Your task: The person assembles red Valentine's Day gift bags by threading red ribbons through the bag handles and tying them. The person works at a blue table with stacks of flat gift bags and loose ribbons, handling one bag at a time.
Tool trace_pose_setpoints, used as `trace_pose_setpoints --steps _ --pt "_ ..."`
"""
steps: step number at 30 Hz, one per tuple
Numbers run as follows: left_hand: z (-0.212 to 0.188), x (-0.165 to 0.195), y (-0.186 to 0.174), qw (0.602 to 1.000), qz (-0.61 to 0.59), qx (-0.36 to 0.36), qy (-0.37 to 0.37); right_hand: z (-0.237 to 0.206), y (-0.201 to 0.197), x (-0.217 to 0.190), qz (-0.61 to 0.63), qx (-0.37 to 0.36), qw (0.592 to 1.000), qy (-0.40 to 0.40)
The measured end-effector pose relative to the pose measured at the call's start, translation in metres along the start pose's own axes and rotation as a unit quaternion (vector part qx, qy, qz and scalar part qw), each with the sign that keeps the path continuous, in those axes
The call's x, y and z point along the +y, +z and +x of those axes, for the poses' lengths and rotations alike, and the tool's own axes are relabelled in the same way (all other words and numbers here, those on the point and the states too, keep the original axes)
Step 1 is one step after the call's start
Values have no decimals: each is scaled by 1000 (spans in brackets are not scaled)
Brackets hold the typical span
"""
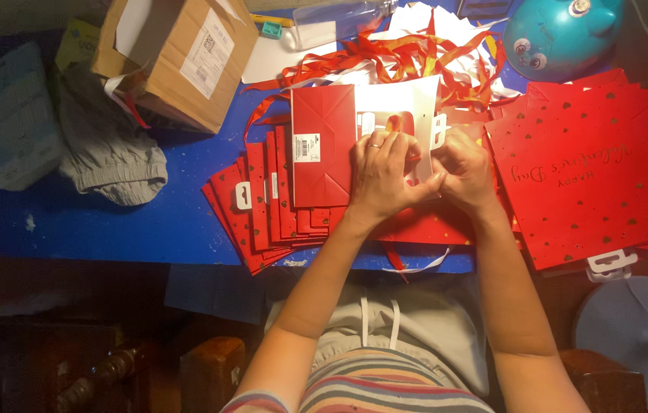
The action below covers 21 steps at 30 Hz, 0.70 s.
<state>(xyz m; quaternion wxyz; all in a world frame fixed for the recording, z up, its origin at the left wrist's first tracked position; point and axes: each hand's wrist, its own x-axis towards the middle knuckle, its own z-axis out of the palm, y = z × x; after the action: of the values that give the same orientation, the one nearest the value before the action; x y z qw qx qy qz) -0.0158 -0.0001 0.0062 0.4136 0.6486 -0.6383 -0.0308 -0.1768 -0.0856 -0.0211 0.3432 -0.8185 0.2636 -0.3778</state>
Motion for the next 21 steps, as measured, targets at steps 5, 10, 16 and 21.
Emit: trace_pose_setpoints --steps 5,10,16,21 --pt "-1 -2 1 1000 1 -22 -1 -1 4 10 7 81 996 27" --pt "-5 -3 2 1000 5 19 10 -7 2 16 95 51 990 92" --pt "-5 -6 2 1000 -26 -5 -9 -9 1 19 68 -11 997 45" --pt "-6 -3 2 999 2 -36 -26 -10 2 25 82 -24 992 92"
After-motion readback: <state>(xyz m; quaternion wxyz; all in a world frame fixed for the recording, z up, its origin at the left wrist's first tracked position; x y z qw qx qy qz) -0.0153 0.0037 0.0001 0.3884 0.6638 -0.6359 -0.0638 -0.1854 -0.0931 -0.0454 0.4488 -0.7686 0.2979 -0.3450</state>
